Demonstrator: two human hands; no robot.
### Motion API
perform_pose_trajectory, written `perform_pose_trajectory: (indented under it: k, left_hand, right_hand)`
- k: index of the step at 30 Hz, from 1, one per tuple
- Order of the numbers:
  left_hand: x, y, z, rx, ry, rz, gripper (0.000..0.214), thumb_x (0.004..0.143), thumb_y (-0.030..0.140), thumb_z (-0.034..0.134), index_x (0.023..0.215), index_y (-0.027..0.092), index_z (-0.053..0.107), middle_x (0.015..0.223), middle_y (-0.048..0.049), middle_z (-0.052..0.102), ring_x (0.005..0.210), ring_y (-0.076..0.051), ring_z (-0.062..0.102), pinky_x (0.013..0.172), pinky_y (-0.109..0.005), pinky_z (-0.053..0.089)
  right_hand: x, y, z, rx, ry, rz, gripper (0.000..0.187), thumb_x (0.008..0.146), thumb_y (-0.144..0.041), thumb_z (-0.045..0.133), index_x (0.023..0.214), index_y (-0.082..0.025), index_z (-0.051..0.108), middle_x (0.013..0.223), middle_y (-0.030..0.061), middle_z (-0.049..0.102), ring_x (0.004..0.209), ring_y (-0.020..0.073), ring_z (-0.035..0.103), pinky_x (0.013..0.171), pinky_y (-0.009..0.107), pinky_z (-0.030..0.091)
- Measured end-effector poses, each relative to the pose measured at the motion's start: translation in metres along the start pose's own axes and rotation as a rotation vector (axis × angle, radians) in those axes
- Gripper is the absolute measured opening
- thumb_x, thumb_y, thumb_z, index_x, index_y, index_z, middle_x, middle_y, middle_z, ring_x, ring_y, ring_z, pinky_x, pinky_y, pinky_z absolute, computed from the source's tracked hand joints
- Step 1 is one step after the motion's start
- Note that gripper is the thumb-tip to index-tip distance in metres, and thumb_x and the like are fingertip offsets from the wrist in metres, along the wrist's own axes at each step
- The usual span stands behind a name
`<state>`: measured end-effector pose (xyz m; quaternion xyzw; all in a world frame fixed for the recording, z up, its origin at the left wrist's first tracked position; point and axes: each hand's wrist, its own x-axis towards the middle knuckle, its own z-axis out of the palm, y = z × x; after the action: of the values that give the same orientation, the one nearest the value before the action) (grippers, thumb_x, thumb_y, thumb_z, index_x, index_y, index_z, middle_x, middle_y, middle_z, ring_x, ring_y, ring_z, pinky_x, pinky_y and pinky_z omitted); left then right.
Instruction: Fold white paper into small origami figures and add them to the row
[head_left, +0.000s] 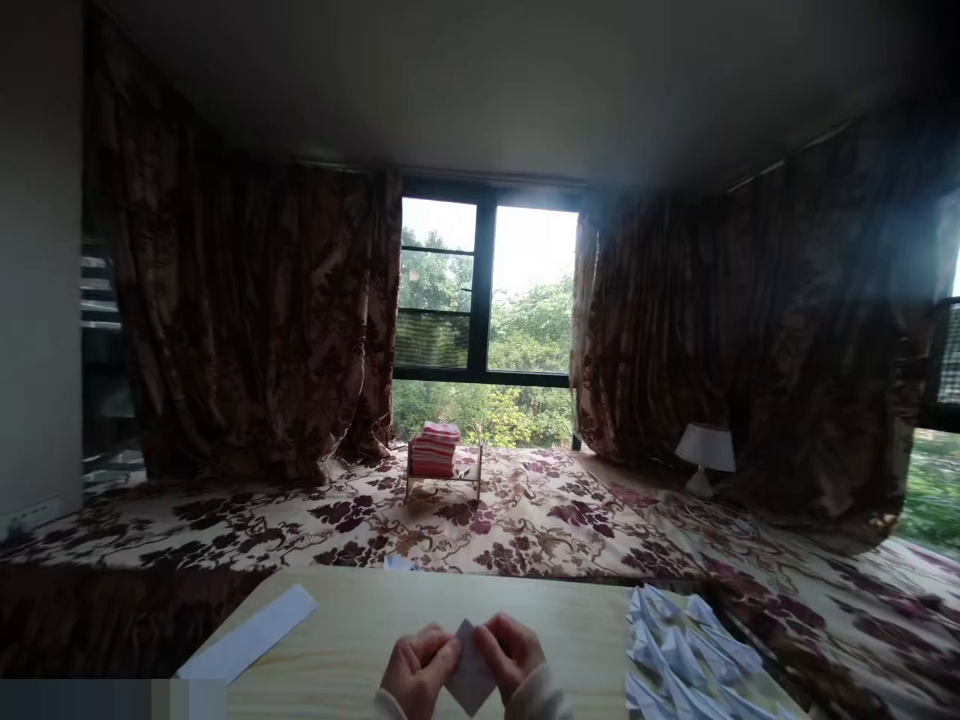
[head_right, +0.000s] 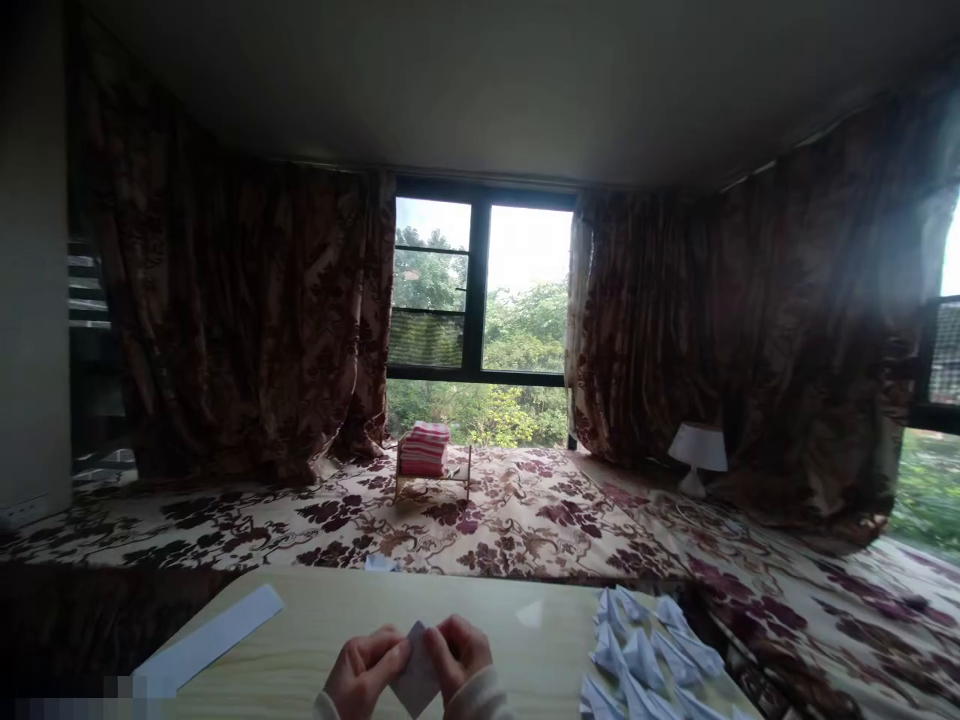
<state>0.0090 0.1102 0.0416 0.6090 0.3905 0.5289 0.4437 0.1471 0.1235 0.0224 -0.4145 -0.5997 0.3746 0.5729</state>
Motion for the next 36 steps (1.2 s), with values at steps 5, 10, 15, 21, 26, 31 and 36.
perform_pose_trajectory:
  k: [5,10,15,21,26,31,36]
  left_hand:
    - [-0.003,-0.012,0.007,-0.055,0.019,-0.086,0.041,0.064,0.054,0.056,0.052,0.015,0.048,0.048,0.0048,0.036,0.048,-0.009,0.032,0.047,-0.022,0.024]
    - [-0.005,-0.01,0.004,-0.067,0.104,-0.077,0.034,0.066,0.045,0.057,0.053,0.017,0.043,0.047,0.0064,0.034,0.048,-0.008,0.031,0.045,-0.02,0.024]
    - [-0.006,-0.009,-0.003,-0.096,0.196,-0.1,0.032,0.068,0.044,0.055,0.055,0.017,0.043,0.046,0.0076,0.031,0.045,-0.007,0.028,0.042,-0.019,0.023]
    - [-0.011,-0.001,0.007,-0.144,0.21,-0.108,0.033,0.064,0.047,0.061,0.063,0.015,0.055,0.049,0.0055,0.044,0.048,-0.007,0.036,0.045,-0.018,0.031]
    - [-0.014,0.001,0.014,-0.181,0.141,-0.125,0.034,0.062,0.047,0.064,0.059,0.015,0.055,0.048,0.0051,0.046,0.047,-0.008,0.04,0.047,-0.019,0.037]
    - [-0.02,0.002,0.023,-0.16,0.031,-0.148,0.039,0.068,0.051,0.057,0.056,0.014,0.054,0.045,0.0031,0.046,0.044,-0.01,0.042,0.044,-0.022,0.036]
    - [-0.027,0.009,0.028,-0.08,-0.046,-0.078,0.039,0.069,0.048,0.058,0.049,0.015,0.05,0.042,0.0026,0.044,0.044,-0.008,0.038,0.045,-0.021,0.029]
  right_hand:
    - [-0.01,0.005,-0.001,0.019,-0.032,0.052,0.047,0.061,-0.057,0.063,0.05,-0.012,0.055,0.044,-0.0028,0.041,0.046,0.0081,0.034,0.044,0.021,0.027]
    - [-0.013,-0.003,-0.003,0.07,-0.051,0.186,0.058,0.069,-0.066,0.045,0.06,-0.011,0.061,0.043,-0.0007,0.045,0.039,0.0087,0.039,0.034,0.019,0.028]
    - [-0.023,-0.005,0.005,0.08,-0.08,0.238,0.05,0.059,-0.062,0.06,0.062,-0.012,0.061,0.042,-0.0009,0.05,0.032,0.0066,0.037,0.028,0.016,0.024]
    - [-0.023,0.0,0.013,0.113,0.012,0.152,0.053,0.066,-0.066,0.051,0.052,-0.014,0.051,0.039,-0.0051,0.039,0.035,0.0049,0.031,0.034,0.019,0.023]
    - [-0.018,-0.001,0.006,0.107,0.127,0.057,0.049,0.068,-0.06,0.055,0.051,-0.014,0.048,0.044,-0.0043,0.037,0.044,0.0066,0.031,0.041,0.021,0.024]
    - [-0.019,-0.009,0.002,0.135,0.171,0.037,0.045,0.07,-0.055,0.055,0.056,-0.013,0.056,0.046,-0.002,0.044,0.044,0.0081,0.036,0.042,0.021,0.029]
    - [-0.018,-0.014,0.0,0.183,0.193,0.063,0.043,0.07,-0.053,0.057,0.06,-0.011,0.06,0.046,-0.0014,0.047,0.043,0.0077,0.037,0.041,0.02,0.03]
